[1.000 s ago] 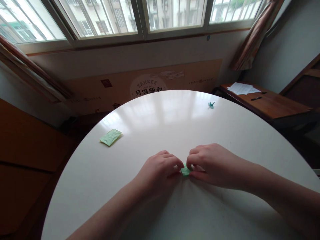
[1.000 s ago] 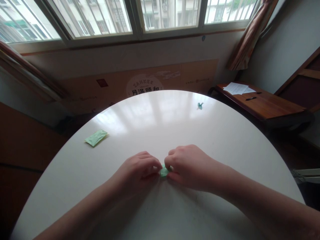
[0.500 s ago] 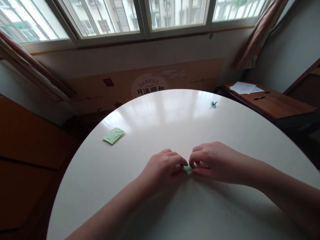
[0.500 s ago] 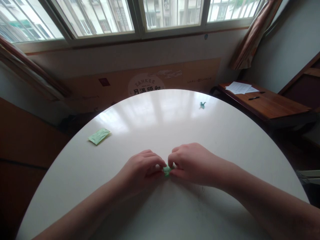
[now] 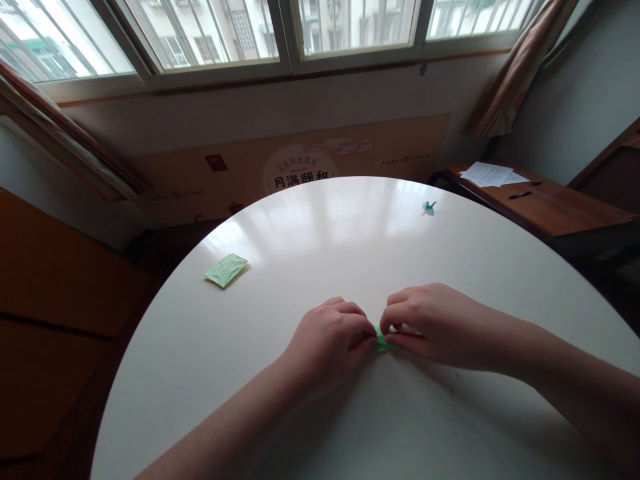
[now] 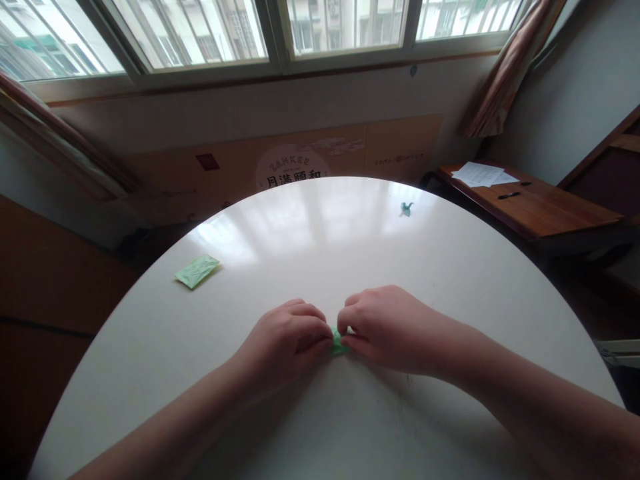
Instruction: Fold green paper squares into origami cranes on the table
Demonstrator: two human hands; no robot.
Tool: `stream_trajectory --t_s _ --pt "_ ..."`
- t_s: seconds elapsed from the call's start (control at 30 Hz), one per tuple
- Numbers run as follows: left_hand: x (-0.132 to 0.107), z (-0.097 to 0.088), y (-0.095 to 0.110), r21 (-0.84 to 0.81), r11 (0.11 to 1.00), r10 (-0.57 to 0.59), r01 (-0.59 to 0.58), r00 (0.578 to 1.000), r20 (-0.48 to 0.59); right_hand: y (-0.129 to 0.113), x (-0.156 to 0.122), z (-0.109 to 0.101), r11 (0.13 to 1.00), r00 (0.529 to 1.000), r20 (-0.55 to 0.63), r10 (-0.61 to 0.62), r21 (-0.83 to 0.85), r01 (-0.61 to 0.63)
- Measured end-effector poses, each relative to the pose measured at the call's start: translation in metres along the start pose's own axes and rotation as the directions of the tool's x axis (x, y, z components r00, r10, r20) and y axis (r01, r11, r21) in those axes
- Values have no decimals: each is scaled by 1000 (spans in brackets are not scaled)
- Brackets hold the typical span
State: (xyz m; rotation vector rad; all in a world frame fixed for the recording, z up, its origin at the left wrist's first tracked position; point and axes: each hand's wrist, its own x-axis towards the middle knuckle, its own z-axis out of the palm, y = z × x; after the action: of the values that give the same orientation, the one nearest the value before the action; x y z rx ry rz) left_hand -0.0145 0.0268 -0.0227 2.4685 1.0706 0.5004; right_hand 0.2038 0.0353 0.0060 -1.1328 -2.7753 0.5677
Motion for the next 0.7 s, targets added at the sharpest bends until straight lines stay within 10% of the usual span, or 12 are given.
stream_trajectory --t_s 0.7 --pt "-7 -14 14 51 984 158 -168 975 156 6 3 2 999 1000 -24 11 41 -10"
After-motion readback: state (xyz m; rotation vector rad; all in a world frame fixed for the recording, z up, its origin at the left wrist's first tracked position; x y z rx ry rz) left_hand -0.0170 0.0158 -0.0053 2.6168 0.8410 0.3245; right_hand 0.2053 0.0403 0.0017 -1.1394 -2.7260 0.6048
